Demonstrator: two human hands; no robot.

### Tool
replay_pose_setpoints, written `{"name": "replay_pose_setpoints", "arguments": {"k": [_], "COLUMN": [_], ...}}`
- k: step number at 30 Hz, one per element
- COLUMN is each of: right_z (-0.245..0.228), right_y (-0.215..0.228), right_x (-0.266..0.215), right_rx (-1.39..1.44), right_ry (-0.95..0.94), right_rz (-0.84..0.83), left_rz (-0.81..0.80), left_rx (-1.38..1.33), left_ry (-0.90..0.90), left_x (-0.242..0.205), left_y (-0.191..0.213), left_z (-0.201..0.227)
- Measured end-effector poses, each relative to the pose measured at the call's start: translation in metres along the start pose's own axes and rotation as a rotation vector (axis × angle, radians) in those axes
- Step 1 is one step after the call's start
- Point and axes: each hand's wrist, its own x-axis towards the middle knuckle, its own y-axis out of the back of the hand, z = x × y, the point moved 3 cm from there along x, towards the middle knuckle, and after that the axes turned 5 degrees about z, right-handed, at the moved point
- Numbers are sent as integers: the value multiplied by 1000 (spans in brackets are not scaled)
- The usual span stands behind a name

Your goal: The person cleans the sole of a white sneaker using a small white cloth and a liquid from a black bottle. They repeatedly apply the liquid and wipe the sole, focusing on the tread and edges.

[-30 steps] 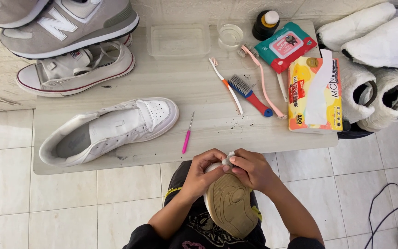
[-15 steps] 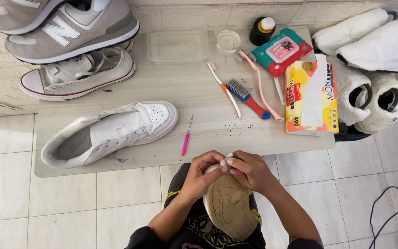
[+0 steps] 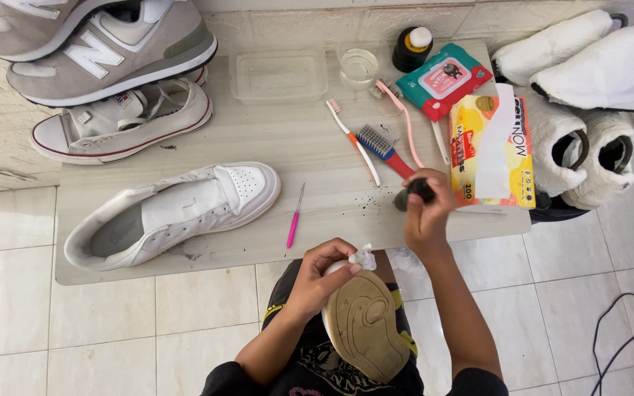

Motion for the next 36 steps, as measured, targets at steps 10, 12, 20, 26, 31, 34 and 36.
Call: {"name": "replay_pose_setpoints", "arguments": {"k": [10,12,20,26,31,34,36], "right_z": [-25,-51,-100,-109,-144,-133,-132], "right_y": [7,15,0,8,5,5,0], "right_x": [10,-6,-26,-41,-11,-22,-15], "right_rx": [-338,-251,388,340,-139,-115,-80], "right_ry": [115,20,-468,-259,318,257,246], "right_rz": [51,72,-166,1,-386,-459,-441], "left_rz": [-15,-22,-51,-38,-130,-117,-137], "left_rx": [3,8,31,25,-74,-50,-85], "left_ry": [-17,-19,-18,-26,107,92,92], "left_x": [0,2,5,2,7,12,18], "left_y": [2,5,-5,-4,-15,-11,-6], "left_z": [-6,-14,-4,-5,2,-10,-24]}}
